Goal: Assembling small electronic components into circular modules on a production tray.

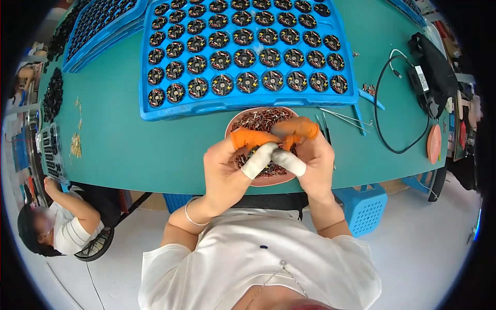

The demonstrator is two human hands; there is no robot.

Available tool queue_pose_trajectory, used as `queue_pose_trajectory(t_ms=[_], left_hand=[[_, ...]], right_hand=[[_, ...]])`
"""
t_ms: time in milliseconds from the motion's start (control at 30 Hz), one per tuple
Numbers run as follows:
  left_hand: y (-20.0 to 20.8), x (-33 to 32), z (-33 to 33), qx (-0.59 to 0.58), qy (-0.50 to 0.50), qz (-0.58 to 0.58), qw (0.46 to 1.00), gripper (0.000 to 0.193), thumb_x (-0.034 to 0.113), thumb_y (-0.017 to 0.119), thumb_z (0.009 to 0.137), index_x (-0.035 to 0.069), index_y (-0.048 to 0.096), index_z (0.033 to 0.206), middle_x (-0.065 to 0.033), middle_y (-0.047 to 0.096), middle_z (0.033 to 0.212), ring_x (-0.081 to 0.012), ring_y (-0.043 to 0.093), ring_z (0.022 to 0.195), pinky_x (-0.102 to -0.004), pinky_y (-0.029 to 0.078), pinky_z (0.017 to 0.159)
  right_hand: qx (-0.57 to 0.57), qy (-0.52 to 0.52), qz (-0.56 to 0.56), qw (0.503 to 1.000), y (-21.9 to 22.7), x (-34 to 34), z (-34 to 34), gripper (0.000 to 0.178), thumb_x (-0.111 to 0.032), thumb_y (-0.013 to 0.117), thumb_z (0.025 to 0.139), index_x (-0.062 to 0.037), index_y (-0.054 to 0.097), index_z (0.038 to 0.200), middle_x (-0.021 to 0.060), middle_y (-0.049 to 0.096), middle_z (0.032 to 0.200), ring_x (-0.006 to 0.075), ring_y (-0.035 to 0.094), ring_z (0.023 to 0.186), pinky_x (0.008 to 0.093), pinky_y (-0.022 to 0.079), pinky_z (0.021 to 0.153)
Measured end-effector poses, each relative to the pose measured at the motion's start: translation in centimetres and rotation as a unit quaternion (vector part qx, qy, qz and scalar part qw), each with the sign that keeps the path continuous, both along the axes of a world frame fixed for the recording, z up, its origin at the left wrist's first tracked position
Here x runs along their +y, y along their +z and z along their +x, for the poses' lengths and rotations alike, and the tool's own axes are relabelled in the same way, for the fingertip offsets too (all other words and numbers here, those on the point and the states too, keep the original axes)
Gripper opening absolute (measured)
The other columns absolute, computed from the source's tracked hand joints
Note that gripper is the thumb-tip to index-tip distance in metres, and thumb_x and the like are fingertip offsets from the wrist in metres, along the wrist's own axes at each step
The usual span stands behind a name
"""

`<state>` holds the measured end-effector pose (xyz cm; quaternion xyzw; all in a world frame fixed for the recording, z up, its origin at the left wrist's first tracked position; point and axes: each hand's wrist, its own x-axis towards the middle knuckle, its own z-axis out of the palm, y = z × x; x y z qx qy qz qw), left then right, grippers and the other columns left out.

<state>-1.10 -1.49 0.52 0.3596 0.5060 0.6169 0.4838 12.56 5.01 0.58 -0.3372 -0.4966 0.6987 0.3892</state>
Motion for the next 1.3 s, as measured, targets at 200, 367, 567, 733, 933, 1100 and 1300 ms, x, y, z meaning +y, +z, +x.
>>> queue_pose_trajectory(t_ms=[200, 367, 567, 733, 933, 1100, 1300], left_hand=[[-0.4, -0.1, -0.2, 0.036, 0.003, -0.008, 0.999, 0.016, -0.002, 0.064, 0.085, -0.004, 0.063, 0.101, -0.0071, 0.065, 0.095, -0.0112, 0.059, 0.084, -0.0243, 0.048, 0.076], [-0.5, 0.2, -0.2, 0.208, 0.034, 0.032, 0.977, 0.014, -0.002, 0.067, 0.081, -0.002, 0.066, 0.095, -0.004, 0.063, 0.088, -0.0102, 0.054, 0.079, -0.0224, 0.041, 0.068], [0.1, 0.3, 0.1, 0.297, 0.044, 0.053, 0.952, 0.013, -0.002, 0.069, 0.079, -0.002, 0.066, 0.092, -0.0058, 0.062, 0.083, -0.014, 0.053, 0.075, -0.0249, 0.041, 0.067], [0.0, 0.4, 0.7, 0.367, 0.09, 0.092, 0.921, 0.016, -0.002, 0.07, 0.078, -0.002, 0.065, 0.093, -0.0086, 0.061, 0.083, -0.018, 0.053, 0.073, -0.0264, 0.041, 0.065], [-0.3, 0.5, 1.4, 0.418, 0.136, 0.113, 0.891, 0.019, 0.0, 0.071, 0.076, -0.001, 0.064, 0.094, -0.0103, 0.062, 0.083, -0.0229, 0.053, 0.068, -0.0289, 0.042, 0.06], [-0.1, 0.6, 1.9, 0.456, 0.161, 0.09, 0.87, 0.02, 0.002, 0.072, 0.074, 0.001, 0.064, 0.093, -0.0106, 0.064, 0.083, -0.0253, 0.053, 0.064, -0.0317, 0.043, 0.057], [-0.3, 0.6, 0.8, 0.208, 0.027, 0.05, 0.977, 0.035, 0.004, 0.069, 0.08, -0.005, 0.058, 0.112, -0.0137, 0.063, 0.099, -0.0253, 0.059, 0.083, -0.0302, 0.047, 0.071]], right_hand=[[-0.122, 0.008, 0.204, 0.971, -1.5, 1.0, 1.7, 0.019, -0.001, 0.07, 0.079, -0.0001, 0.066, 0.097, 0.0069, 0.065, 0.097, 0.0138, 0.061, 0.082, 0.0255, 0.049, 0.073], [-0.113, -0.03, 0.083, 0.99, -1.2, 1.0, 1.7, 0.02, 0.011, 0.062, 0.077, 0.0049, 0.061, 0.096, 0.0136, 0.061, 0.1, 0.0168, 0.06, 0.082, 0.0264, 0.05, 0.069], [-0.015, -0.009, 0.007, 1.0, -1.2, 0.1, 1.1, 0.018, 0.002, 0.068, 0.081, 0.0016, 0.063, 0.099, 0.0079, 0.061, 0.101, 0.013, 0.059, 0.08, 0.0242, 0.049, 0.071], [-0.028, -0.066, 0.027, 0.997, -1.4, -1.0, 0.1, 0.018, 0.002, 0.066, 0.083, 0.0022, 0.063, 0.1, 0.0083, 0.062, 0.102, 0.014, 0.06, 0.081, 0.0256, 0.05, 0.07], [-0.094, -0.124, 0.211, 0.965, -2.2, -1.6, -0.7, 0.019, 0.003, 0.064, 0.082, 0.002, 0.063, 0.101, 0.0112, 0.063, 0.101, 0.0169, 0.061, 0.084, 0.0272, 0.05, 0.07], [-0.104, -0.142, 0.25, 0.952, -2.3, -1.2, -0.9, 0.018, 0.003, 0.063, 0.082, 0.0001, 0.064, 0.1, 0.0111, 0.063, 0.1, 0.0179, 0.06, 0.082, 0.0263, 0.049, 0.068], [-0.011, -0.132, 0.053, 0.99, -1.6, 0.4, -0.2, 0.014, 0.001, 0.054, 0.088, 0.0014, 0.056, 0.102, 0.0122, 0.058, 0.106, 0.0171, 0.058, 0.092, 0.0276, 0.05, 0.077]])
